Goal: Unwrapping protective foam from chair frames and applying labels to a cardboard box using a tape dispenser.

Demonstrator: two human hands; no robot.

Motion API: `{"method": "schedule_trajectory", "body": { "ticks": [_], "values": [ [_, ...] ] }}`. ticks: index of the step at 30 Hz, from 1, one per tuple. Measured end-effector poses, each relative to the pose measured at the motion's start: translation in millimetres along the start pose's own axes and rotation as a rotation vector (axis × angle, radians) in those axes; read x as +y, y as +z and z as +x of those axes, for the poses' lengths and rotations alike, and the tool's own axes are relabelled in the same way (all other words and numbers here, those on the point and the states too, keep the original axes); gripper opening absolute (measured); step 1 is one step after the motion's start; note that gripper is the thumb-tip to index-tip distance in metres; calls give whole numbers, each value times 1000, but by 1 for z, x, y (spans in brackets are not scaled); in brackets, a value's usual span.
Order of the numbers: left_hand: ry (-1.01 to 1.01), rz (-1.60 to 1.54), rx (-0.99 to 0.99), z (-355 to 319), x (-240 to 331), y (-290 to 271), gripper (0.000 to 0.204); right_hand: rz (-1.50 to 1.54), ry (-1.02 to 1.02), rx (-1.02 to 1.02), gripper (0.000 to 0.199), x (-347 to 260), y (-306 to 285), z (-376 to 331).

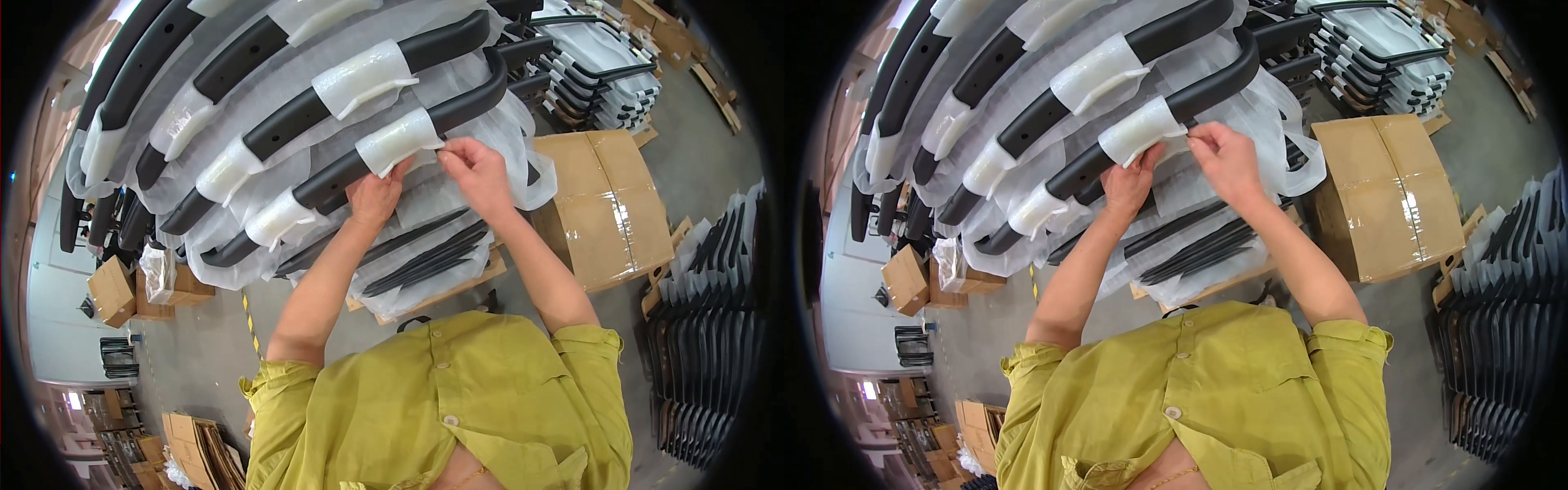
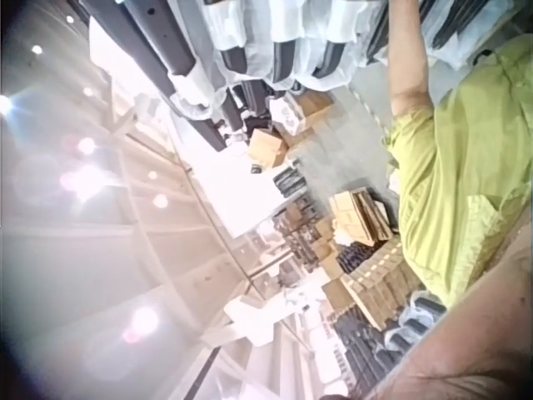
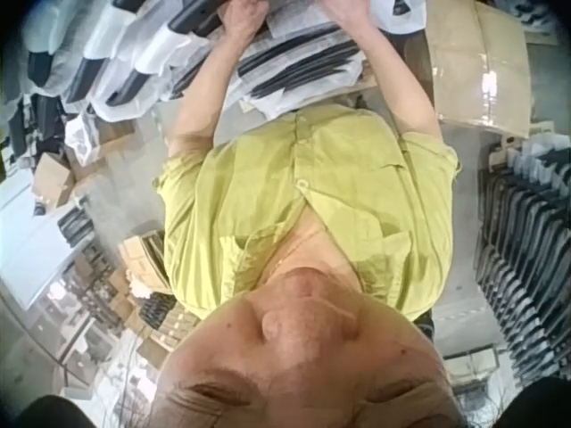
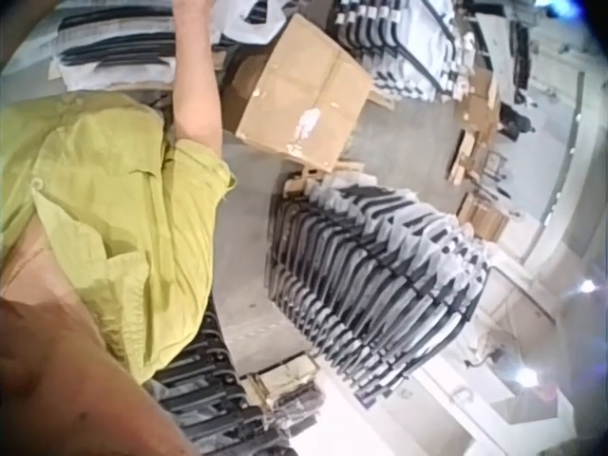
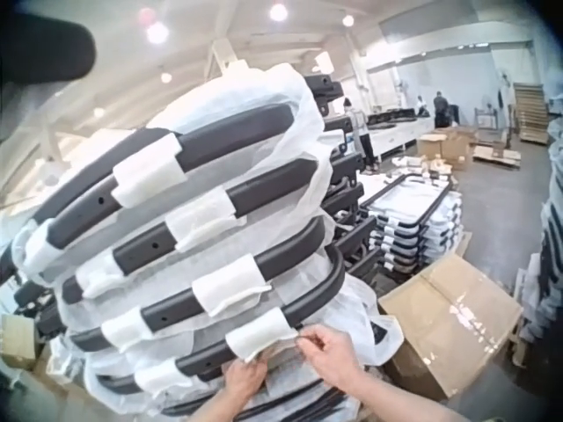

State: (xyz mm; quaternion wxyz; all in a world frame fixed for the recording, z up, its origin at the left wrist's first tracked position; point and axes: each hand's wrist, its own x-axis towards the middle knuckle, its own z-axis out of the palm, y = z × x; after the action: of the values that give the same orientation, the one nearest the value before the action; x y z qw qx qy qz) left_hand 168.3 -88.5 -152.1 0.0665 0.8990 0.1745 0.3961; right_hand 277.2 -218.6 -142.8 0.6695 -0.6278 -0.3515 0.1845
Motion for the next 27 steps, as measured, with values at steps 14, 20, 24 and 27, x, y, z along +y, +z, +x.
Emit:
{"method": "schedule_trajectory", "body": {
  "ticks": [14,20,24,27],
  "values": [
    [-167,-135,192,6,10,14,20,-690,-695,224,18,33,28,41],
    [29,-61,47,-36,0,-30,28,-880,-662,80,28,9,8,3],
    [155,12,99,-95,-11,-66,35,-988,-741,63,44,21,-65,-31],
    [122,93,23,-116,-31,-86,34,-780,-291,-69,46,2,-76,-13]
  ]
}}
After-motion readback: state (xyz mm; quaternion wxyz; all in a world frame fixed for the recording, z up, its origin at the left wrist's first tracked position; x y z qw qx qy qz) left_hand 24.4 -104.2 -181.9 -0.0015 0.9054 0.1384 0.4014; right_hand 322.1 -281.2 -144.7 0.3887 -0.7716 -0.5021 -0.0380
